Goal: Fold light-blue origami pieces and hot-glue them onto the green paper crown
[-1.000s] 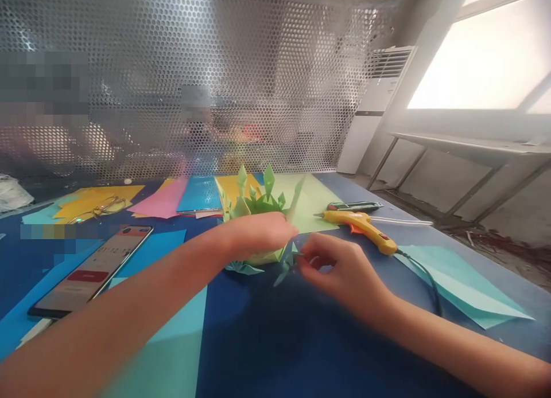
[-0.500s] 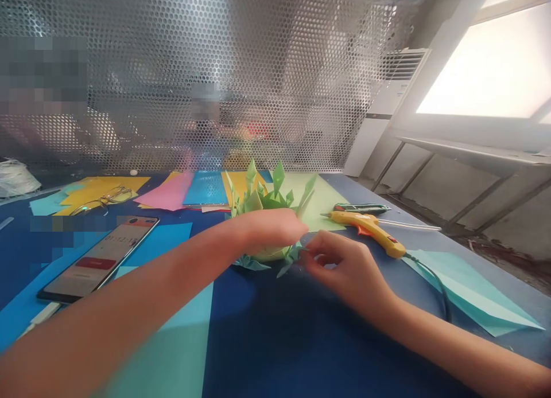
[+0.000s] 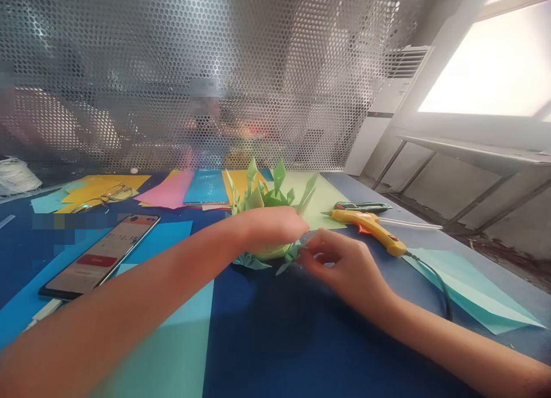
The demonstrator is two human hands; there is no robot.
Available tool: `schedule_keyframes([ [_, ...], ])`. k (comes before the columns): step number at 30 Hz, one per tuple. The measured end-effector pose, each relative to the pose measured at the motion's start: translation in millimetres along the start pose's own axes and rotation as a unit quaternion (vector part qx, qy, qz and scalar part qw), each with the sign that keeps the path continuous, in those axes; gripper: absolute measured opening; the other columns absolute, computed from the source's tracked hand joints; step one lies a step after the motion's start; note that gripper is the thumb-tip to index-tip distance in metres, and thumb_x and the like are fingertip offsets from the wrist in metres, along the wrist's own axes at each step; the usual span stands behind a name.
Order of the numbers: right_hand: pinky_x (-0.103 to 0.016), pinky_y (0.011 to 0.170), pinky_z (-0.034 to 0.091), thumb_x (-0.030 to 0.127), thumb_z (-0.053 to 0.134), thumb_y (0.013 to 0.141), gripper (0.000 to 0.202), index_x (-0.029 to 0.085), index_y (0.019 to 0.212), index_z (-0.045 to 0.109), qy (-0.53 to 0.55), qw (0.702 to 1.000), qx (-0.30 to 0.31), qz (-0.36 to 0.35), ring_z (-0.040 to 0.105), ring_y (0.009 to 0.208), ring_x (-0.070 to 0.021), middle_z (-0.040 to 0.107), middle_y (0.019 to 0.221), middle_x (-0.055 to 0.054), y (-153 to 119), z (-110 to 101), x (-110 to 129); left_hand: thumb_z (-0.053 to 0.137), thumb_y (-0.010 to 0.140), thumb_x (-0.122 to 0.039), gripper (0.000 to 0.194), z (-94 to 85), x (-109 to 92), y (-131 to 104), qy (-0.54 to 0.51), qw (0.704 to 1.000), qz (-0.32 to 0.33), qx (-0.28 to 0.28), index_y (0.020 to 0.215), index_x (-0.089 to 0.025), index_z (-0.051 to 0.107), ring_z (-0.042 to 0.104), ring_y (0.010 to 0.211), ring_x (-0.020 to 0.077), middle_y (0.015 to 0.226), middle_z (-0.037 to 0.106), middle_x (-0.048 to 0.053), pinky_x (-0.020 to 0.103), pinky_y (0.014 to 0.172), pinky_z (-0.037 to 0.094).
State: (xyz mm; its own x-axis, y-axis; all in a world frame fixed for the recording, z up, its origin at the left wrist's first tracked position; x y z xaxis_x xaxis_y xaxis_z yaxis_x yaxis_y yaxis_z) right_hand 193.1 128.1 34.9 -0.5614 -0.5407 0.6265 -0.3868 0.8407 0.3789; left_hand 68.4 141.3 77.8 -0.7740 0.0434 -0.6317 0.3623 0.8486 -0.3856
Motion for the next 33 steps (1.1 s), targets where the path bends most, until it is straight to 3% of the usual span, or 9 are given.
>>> schedule_keyframes([
  [5, -0.029, 0.067, 0.058, 0.036, 0.067, 0.1, 0.027, 0.016, 0.084, 0.065, 0.003, 1.0, 0.004, 0.003, 0.064, 0.067, -0.0121, 0.066, 0.078, 0.003, -1, 1, -4, 0.067, 0.099, -0.04, 0.037, 2.3, 5, -1, -0.02, 0.999, -0.039, 0.021, 0.129, -0.019, 0.063, 0.068, 0.111, 0.0274, 0.132, 0.066, 0.009, 0.048, 0.092, 0.059],
  [14, -0.03, 0.067, 0.058, 0.038, 0.068, 0.099, 0.028, 0.016, 0.083, 0.064, 0.025, 0.999, -0.001, 0.023, 0.065, 0.067, -0.0124, 0.068, 0.078, 0.003, -1, 2, -6, 0.066, 0.099, -0.04, 0.037, 4.9, 6, 4, -0.051, 0.998, -0.02, 0.028, 0.128, -0.019, 0.063, 0.068, 0.111, 0.0268, 0.131, 0.066, 0.009, 0.049, 0.093, 0.059],
  [25, -0.032, 0.064, 0.059, 0.037, 0.067, 0.086, 0.018, 0.022, 0.076, 0.065, 0.053, 0.997, -0.033, 0.043, 0.073, 0.067, -0.0203, 0.076, 0.074, -0.002, 0, -2, 1, 0.066, 0.099, -0.04, 0.036, 7.2, 9, 6, -0.062, 0.997, -0.014, 0.046, 0.128, -0.019, 0.063, 0.069, 0.109, 0.0259, 0.13, 0.067, 0.009, 0.048, 0.092, 0.059],
  [33, -0.034, 0.065, 0.061, 0.047, 0.07, 0.085, 0.027, 0.021, 0.084, 0.067, 0.101, 0.991, -0.02, 0.083, 0.075, 0.07, -0.0231, 0.077, 0.077, -0.005, -1, 3, -12, 0.066, 0.099, -0.04, 0.036, 4.9, 8, 4, -0.062, 0.997, -0.023, 0.036, 0.128, -0.019, 0.064, 0.068, 0.11, 0.0264, 0.131, 0.066, 0.009, 0.048, 0.093, 0.059],
])
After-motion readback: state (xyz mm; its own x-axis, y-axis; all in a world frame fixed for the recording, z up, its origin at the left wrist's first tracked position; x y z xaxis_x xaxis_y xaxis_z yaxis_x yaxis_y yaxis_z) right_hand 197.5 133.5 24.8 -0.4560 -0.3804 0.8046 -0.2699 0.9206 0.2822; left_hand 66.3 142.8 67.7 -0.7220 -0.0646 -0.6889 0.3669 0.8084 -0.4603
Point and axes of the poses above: each hand's wrist, its own y-axis towards the middle knuckle, its own z-axis out of the palm, x = y × z, the point moved 7 cm from there along y, towards the middle knuckle
